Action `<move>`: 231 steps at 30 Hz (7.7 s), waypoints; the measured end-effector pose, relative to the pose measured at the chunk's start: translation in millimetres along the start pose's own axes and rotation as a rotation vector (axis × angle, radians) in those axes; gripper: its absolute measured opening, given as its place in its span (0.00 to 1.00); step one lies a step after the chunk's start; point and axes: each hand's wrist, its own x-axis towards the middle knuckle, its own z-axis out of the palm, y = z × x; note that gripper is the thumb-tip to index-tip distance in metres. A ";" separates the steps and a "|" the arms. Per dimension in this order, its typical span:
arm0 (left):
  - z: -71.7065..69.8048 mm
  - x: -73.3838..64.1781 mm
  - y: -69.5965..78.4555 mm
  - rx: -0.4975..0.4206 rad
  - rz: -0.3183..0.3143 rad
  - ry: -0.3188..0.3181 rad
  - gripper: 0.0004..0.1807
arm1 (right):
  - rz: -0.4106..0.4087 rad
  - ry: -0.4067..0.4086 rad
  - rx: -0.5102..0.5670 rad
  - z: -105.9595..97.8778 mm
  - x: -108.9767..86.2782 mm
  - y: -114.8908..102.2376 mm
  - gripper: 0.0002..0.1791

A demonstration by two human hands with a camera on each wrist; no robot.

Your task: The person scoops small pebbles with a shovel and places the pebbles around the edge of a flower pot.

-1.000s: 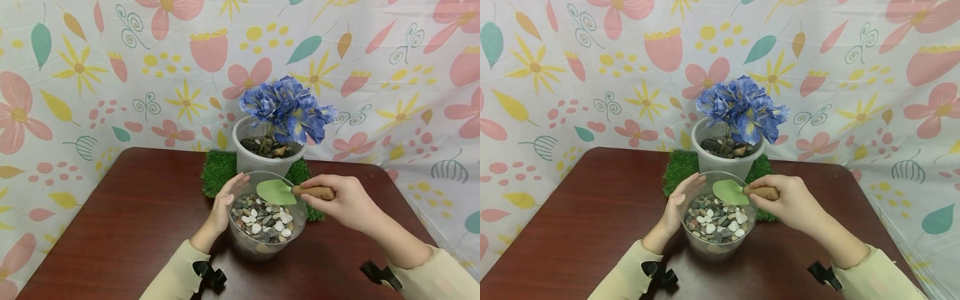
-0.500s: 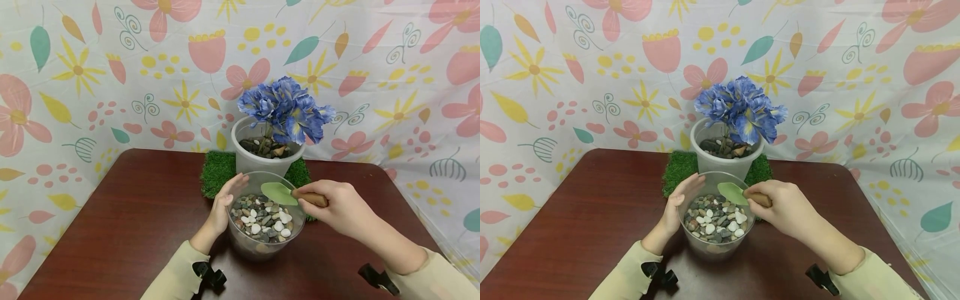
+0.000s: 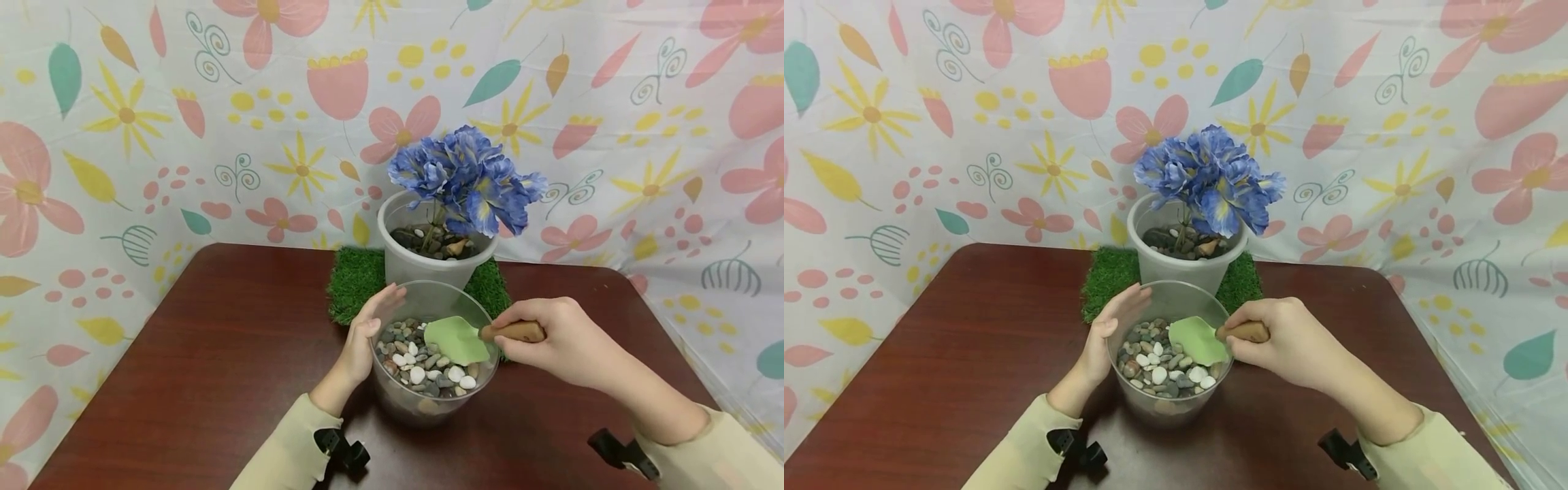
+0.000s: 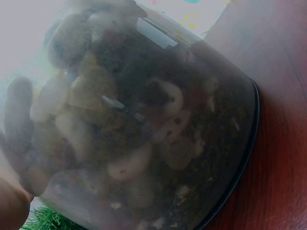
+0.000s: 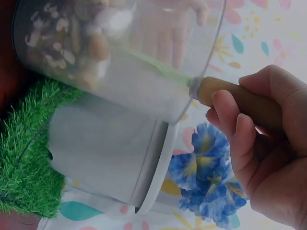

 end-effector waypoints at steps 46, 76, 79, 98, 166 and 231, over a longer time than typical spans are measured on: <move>0.5 0.6 -2.2 -0.022 0.012 0.007 0.35 | 0.133 -0.244 0.096 -10.2 9.0 15.6 0.10; 1.1 1.0 -2.9 -0.004 0.002 0.005 0.35 | -0.032 -0.357 0.291 -9.6 18.6 43.4 0.09; 0.8 1.3 -3.2 -0.006 0.000 0.004 0.35 | -0.044 -0.353 0.296 -8.3 19.2 42.9 0.09; -2.3 1.8 -4.1 0.017 0.029 0.006 0.35 | -0.133 -0.272 0.229 10.6 15.5 26.4 0.10; -0.6 1.4 -2.0 0.006 0.012 0.012 0.35 | 0.339 -0.224 0.841 22.5 -17.3 49.6 0.16; 0.8 0.9 -2.4 0.011 0.026 0.010 0.35 | 0.247 0.263 1.039 57.5 -39.2 34.8 0.17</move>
